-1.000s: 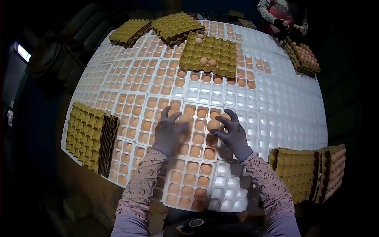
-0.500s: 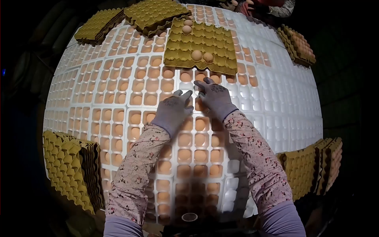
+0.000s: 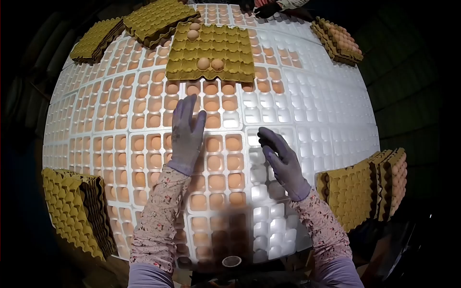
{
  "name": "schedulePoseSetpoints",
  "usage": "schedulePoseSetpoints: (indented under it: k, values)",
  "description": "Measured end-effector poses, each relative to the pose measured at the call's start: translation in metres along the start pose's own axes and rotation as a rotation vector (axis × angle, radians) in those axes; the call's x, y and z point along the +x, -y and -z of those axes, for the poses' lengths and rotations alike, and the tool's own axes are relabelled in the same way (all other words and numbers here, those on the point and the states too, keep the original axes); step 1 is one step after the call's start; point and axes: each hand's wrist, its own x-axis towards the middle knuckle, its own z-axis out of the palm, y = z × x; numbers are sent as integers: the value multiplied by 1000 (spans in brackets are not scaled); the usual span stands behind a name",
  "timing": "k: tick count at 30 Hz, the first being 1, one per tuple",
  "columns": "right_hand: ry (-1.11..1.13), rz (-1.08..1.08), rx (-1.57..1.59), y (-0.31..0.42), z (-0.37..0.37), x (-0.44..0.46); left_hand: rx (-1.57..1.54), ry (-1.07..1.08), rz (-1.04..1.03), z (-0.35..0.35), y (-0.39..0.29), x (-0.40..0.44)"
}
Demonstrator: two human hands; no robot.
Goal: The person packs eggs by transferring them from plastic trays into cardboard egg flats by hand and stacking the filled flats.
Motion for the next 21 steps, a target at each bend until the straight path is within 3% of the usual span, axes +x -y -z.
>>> schedulePoseSetpoints:
  k: [1, 3, 5, 6, 7, 9, 11, 13, 15, 16, 18, 20, 21]
  values:
    - [13, 4, -191, -7, 20, -37, -140, 74, 41, 3, -18, -28]
    - [-40, 6, -482, -8, 68, -112, -135, 281, 97, 5, -55, -90]
    - [-275, -68, -639, -7, 127, -180, -297, 455, 223, -2, -97, -149]
    - [-374, -112, -740, -8, 164, -210, -289, 492, 182, -16, -103, -186]
    - [-464, -150, -836, -13, 202, -240, -426, 589, 377, -25, -131, -212]
    - [-655, -280, -957, -49, 274, -295, -497, 713, 453, -56, -185, -256]
    - [-701, -453, -946, -75, 320, -329, -402, 743, 287, -98, -232, -293]
    - [-677, -480, -958, -88, 340, -342, -326, 687, 130, -151, -259, -323]
    - [-561, -674, -724, -104, 362, -345, -300, 710, 267, -188, -288, -334]
    - [-625, -453, -621, -128, 379, -356, -275, 672, 285, -194, -304, -340]
    - [-498, -580, -79, -78, 380, -361, -558, 532, 404, -192, -326, -342]
    - [-456, -283, 309, -21, 351, -376, -659, 467, 275, -161, -327, -328]
    - [-418, -216, 310, -9, 338, -384, -690, 452, 212, -134, -327, -316]
